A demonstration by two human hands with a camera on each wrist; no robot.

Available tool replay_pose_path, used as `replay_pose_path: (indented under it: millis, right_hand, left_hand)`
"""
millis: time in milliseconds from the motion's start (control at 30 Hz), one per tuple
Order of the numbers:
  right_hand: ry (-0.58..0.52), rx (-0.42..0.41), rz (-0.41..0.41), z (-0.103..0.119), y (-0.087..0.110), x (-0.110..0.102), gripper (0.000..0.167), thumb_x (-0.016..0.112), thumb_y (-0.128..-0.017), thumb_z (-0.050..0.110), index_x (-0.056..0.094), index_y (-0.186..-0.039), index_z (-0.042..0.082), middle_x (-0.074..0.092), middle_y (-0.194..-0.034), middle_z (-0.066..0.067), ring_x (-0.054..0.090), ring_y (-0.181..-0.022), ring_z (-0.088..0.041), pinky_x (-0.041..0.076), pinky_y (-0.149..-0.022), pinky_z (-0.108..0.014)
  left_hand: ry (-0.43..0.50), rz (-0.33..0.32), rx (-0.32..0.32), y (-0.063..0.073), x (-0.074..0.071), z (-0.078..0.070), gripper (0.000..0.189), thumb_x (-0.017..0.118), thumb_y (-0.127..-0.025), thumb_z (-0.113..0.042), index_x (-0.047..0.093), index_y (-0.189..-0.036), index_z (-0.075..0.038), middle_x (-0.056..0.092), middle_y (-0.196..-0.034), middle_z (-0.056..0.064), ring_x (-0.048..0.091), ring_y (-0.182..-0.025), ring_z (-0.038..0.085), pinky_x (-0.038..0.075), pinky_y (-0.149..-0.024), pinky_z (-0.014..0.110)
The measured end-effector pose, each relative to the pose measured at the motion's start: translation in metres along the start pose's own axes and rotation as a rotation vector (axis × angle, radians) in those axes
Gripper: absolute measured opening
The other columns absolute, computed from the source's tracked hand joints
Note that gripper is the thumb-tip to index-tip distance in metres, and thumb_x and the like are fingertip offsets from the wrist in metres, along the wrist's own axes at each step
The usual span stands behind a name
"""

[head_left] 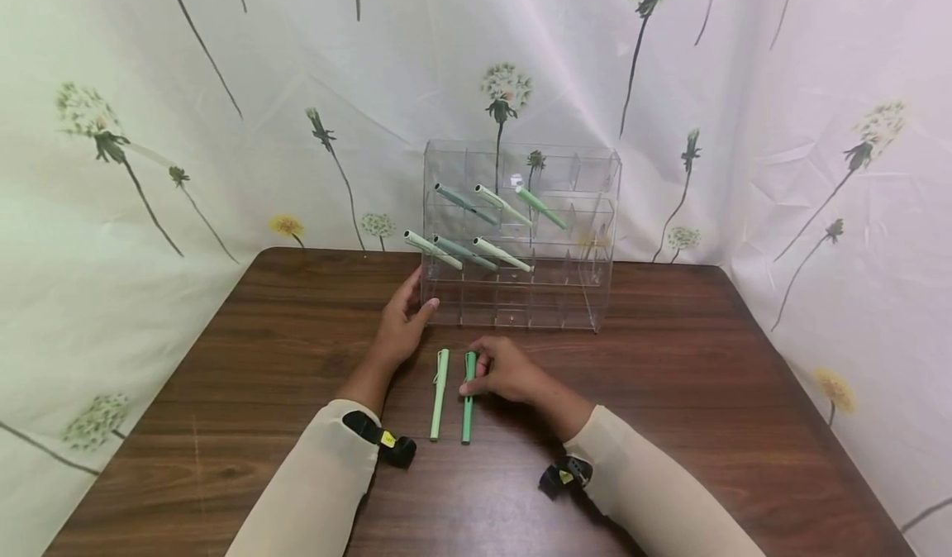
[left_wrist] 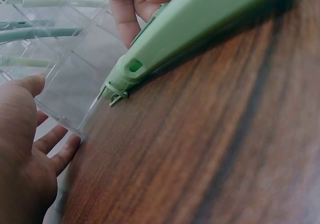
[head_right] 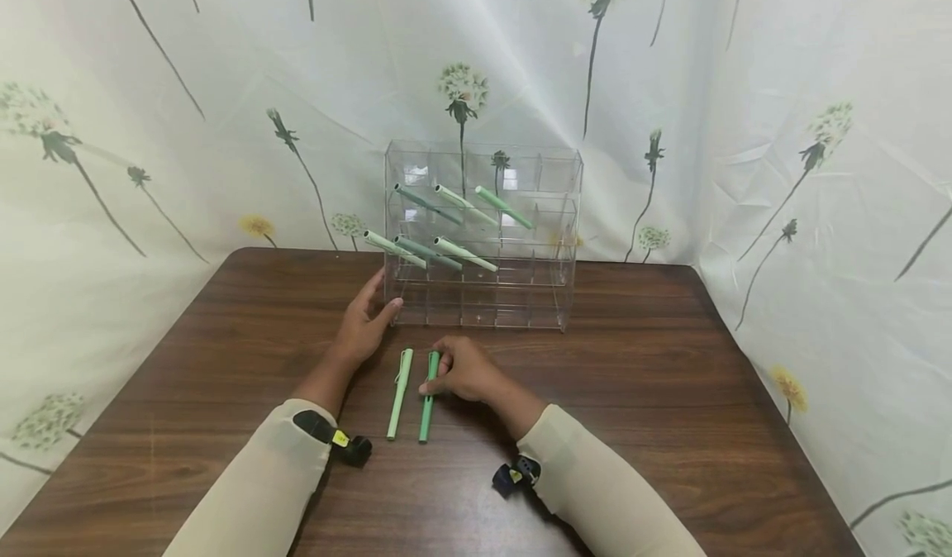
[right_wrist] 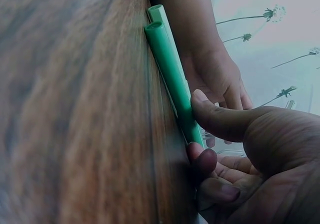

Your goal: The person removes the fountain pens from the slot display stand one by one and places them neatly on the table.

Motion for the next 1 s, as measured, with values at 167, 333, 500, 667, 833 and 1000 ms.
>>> replay_pose_path:
  millis: [167,333,500,667,833,1000]
  right_hand:
    - [0.010,-0.007,-0.005,-0.0008,-0.0006,-0.0001,0.069,0.094,-0.086,0.008,0.060,-0.141,-0.014,0.067,-0.082,-0.004,0.053,-0.066,-0.007,0.045,-0.062,-0.020]
    - [0.007,0.001,0.004,-0.0011,0.0004,0.0008,0.070,0.093,-0.087,0.008,0.058,-0.143,-0.015,0.067,-0.082,-0.004,0.053,-0.066,-0.007,0.045,-0.062,-0.020]
    - [-0.007,-0.005,0.003,-0.0009,0.0008,0.0003,0.071,0.092,-0.088,0.007,0.057,-0.145,-0.015,0.067,-0.082,-0.005,0.054,-0.064,-0.007,0.045,-0.061,-0.020]
    - [-0.018,-0.013,0.005,-0.0018,0.0002,0.0007,0.071,0.092,-0.088,0.006,0.056,-0.145,-0.014,0.068,-0.081,-0.005,0.055,-0.063,-0.007,0.046,-0.060,-0.021]
    - [-0.023,-0.013,0.007,-0.0008,-0.0008,0.0004,0.071,0.092,-0.088,0.007,0.056,-0.146,-0.014,0.068,-0.081,-0.005,0.056,-0.062,-0.007,0.047,-0.060,-0.022]
    - [-0.011,-0.008,0.003,-0.0007,-0.0020,-0.0009,0.072,0.093,-0.087,0.008,0.057,-0.145,-0.013,0.067,-0.083,-0.005,0.056,-0.064,-0.008,0.047,-0.061,-0.022]
  left_hand:
    - [0.009,0.002,0.004,-0.0012,0.0007,0.0002,0.070,0.065,-0.112,-0.017,0.032,-0.174,-0.022,0.048,-0.167,0.024,0.056,-0.144,0.044,0.054,-0.107,0.058]
    - [0.008,0.000,-0.005,-0.0011,0.0010,0.0033,0.069,0.065,-0.112,-0.019,0.033,-0.174,-0.022,0.048,-0.167,0.024,0.055,-0.145,0.044,0.053,-0.110,0.060]
    - [0.013,-0.005,-0.004,-0.0017,0.0011,0.0037,0.069,0.066,-0.111,-0.020,0.035,-0.173,-0.023,0.049,-0.166,0.024,0.055,-0.145,0.044,0.052,-0.110,0.062]
    - [0.012,-0.003,0.001,-0.0014,0.0017,0.0029,0.069,0.065,-0.111,-0.019,0.035,-0.173,-0.022,0.051,-0.165,0.024,0.056,-0.144,0.044,0.053,-0.109,0.060]
    - [-0.001,-0.001,0.008,-0.0013,0.0012,0.0023,0.069,0.064,-0.112,-0.018,0.034,-0.173,-0.021,0.049,-0.166,0.025,0.056,-0.144,0.045,0.053,-0.108,0.060]
    - [-0.001,0.002,-0.005,-0.0010,0.0008,0.0017,0.070,0.064,-0.112,-0.018,0.031,-0.174,-0.021,0.047,-0.167,0.025,0.054,-0.146,0.045,0.052,-0.110,0.060]
Point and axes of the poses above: each hand's wrist, its own y-axis away from the middle knuckle, its own x-axis out of the palm, z = x × y, the point moved 9 cm from there along -y, towards the middle knuckle
